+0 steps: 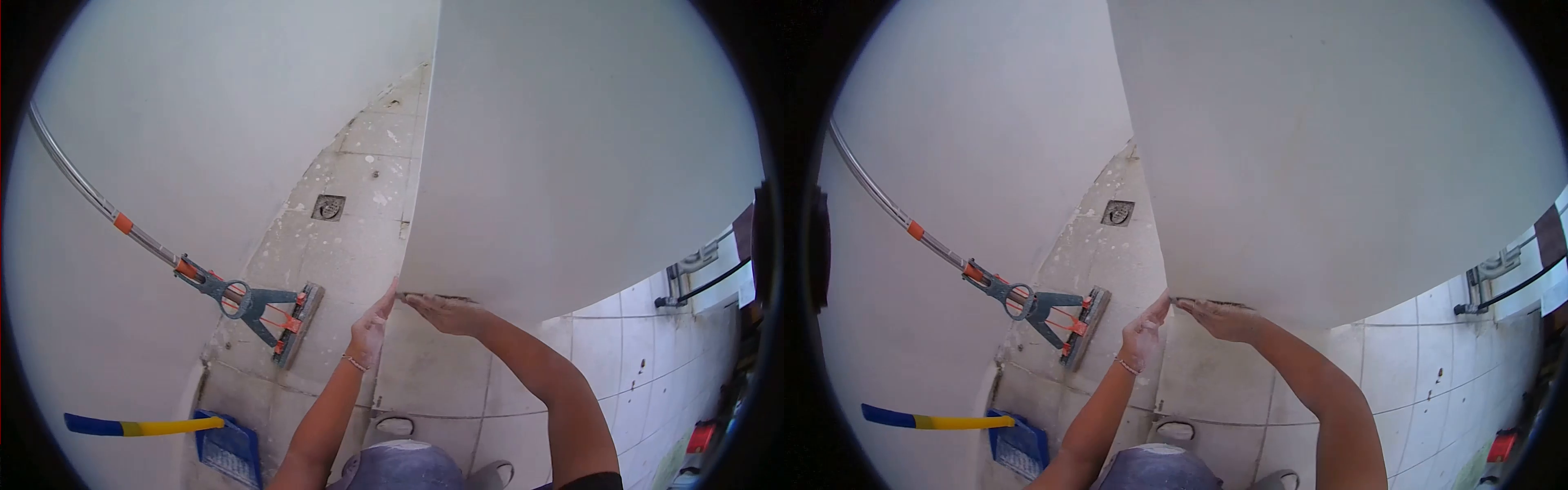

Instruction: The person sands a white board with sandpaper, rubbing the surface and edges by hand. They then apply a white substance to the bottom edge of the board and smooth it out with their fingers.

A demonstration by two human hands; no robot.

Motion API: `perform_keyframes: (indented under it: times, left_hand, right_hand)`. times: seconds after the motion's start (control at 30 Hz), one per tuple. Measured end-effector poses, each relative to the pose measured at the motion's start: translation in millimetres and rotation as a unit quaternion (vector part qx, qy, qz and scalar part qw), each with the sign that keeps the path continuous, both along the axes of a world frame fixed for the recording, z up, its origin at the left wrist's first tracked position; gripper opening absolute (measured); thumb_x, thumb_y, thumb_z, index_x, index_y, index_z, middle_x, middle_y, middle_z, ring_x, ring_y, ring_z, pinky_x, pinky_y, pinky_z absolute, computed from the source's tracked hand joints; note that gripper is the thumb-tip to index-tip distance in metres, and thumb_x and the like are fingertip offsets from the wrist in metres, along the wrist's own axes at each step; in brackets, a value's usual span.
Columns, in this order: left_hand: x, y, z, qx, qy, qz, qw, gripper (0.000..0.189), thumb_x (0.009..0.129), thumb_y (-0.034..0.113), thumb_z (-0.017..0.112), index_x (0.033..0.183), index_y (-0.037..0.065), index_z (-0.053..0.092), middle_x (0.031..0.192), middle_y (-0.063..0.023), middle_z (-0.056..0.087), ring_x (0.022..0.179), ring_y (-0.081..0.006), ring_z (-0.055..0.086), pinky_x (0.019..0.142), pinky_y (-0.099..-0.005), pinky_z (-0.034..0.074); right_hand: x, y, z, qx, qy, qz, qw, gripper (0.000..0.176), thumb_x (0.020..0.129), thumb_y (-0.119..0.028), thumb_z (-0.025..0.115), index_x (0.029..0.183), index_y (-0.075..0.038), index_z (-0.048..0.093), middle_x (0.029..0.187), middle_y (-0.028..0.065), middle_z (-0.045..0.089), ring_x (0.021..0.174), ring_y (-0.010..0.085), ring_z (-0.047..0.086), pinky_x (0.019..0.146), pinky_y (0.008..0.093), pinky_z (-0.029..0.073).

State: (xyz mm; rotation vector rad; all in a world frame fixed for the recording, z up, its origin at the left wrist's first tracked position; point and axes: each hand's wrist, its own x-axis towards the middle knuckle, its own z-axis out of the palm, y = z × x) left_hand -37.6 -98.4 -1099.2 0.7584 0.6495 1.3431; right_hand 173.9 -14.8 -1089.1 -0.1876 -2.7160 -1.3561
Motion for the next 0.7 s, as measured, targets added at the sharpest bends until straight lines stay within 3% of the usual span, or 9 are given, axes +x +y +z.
perform_keyframes:
  times: [0.03,0.13,0.17,0.27,0.37,0.47,0.57,0.7]
  left_hand:
    - [-3.9,-2.4,2.5,0.005,0.017,-0.005,1.0,0.083,0.07,0.023,0.042,0.144,-0.009,0.021,0.155,-0.0136,0.018,0.145,-0.0196,0.011,0.118,-0.0307,0.002]
    - [-3.7,-1.7,8.7,0.017,0.037,-0.007,0.999,0.081,0.071,0.023,0.043,0.143,-0.009,0.023,0.154,-0.0138,0.021,0.144,-0.0205,0.015,0.118,-0.0308,0.004]
    - [-5.7,-3.3,8.5,0.006,0.034,-0.008,0.999,0.08,0.071,0.023,0.043,0.143,-0.009,0.024,0.154,-0.014,0.022,0.144,-0.0209,0.016,0.117,-0.031,0.005]
    - [-8.3,-10.9,3.3,-0.006,0.038,0.016,0.999,0.076,0.074,0.022,0.041,0.141,-0.01,0.028,0.152,-0.0148,0.027,0.143,-0.0218,0.021,0.117,-0.0319,0.009]
    - [8.4,-14.5,-13.4,-0.054,0.025,0.112,0.992,0.071,0.077,0.022,0.039,0.14,-0.01,0.032,0.15,-0.0158,0.031,0.141,-0.022,0.024,0.117,-0.0333,0.012]
    - [22.3,-12.9,-47.4,-0.121,0.044,0.155,0.98,0.068,0.078,0.02,0.038,0.141,-0.007,0.034,0.149,-0.0156,0.033,0.141,-0.0224,0.025,0.115,-0.0328,0.016]
    - [30.6,-20.4,-71.0,-0.139,0.088,0.187,0.969,0.066,0.079,0.018,0.036,0.143,-0.001,0.034,0.15,-0.0135,0.033,0.141,-0.0234,0.025,0.112,-0.0308,0.019]
    - [39.6,-39.7,-60.7,-0.172,0.153,0.215,0.949,0.065,0.079,0.013,0.036,0.143,0.003,0.037,0.15,-0.0106,0.034,0.143,-0.0243,0.02,0.108,-0.0287,0.023]
  right_hand:
    - [-2.6,-0.4,-26.2,-0.04,-0.004,0.001,0.999,0.041,0.099,-0.019,0.035,0.137,-0.008,0.047,0.147,0.0021,0.039,0.135,0.0202,0.036,0.109,0.0331,0.03]
    - [-0.2,8.2,-21.0,-0.052,-0.039,0.002,0.998,0.041,0.099,-0.018,0.036,0.137,-0.008,0.047,0.145,0.0029,0.042,0.134,0.0182,0.038,0.109,0.0326,0.03]
    - [5.9,0.3,-8.4,-0.049,-0.057,-0.003,0.997,0.041,0.099,-0.018,0.036,0.137,-0.008,0.047,0.144,0.0031,0.043,0.134,0.0177,0.038,0.109,0.0324,0.03]
    - [36.2,9.3,76.8,0.095,0.115,0.019,0.989,0.043,0.094,-0.009,0.041,0.136,-0.008,0.049,0.144,0.0026,0.043,0.137,0.0194,0.035,0.114,0.0366,0.022]
    - [45.5,7.6,111.3,0.034,0.111,-0.012,0.993,0.044,0.094,-0.009,0.042,0.137,-0.013,0.049,0.145,0.0008,0.042,0.138,0.0216,0.034,0.113,0.037,0.026]
    - [36.7,6.4,74.3,0.072,0.047,0.0,0.996,0.042,0.092,-0.009,0.044,0.134,-0.008,0.051,0.144,0.0031,0.042,0.137,0.0228,0.034,0.11,0.0327,0.032]
    - [17.7,14.1,28.4,-0.029,-0.022,0.056,0.998,0.042,0.091,-0.01,0.046,0.132,-0.002,0.051,0.146,0.0073,0.04,0.137,0.0236,0.034,0.11,0.032,0.033]
    - [-10.4,10.0,-30.6,-0.068,-0.133,0.037,0.988,0.045,0.092,-0.012,0.045,0.134,0.004,0.045,0.146,0.0111,0.038,0.136,0.026,0.036,0.112,0.0327,0.031]
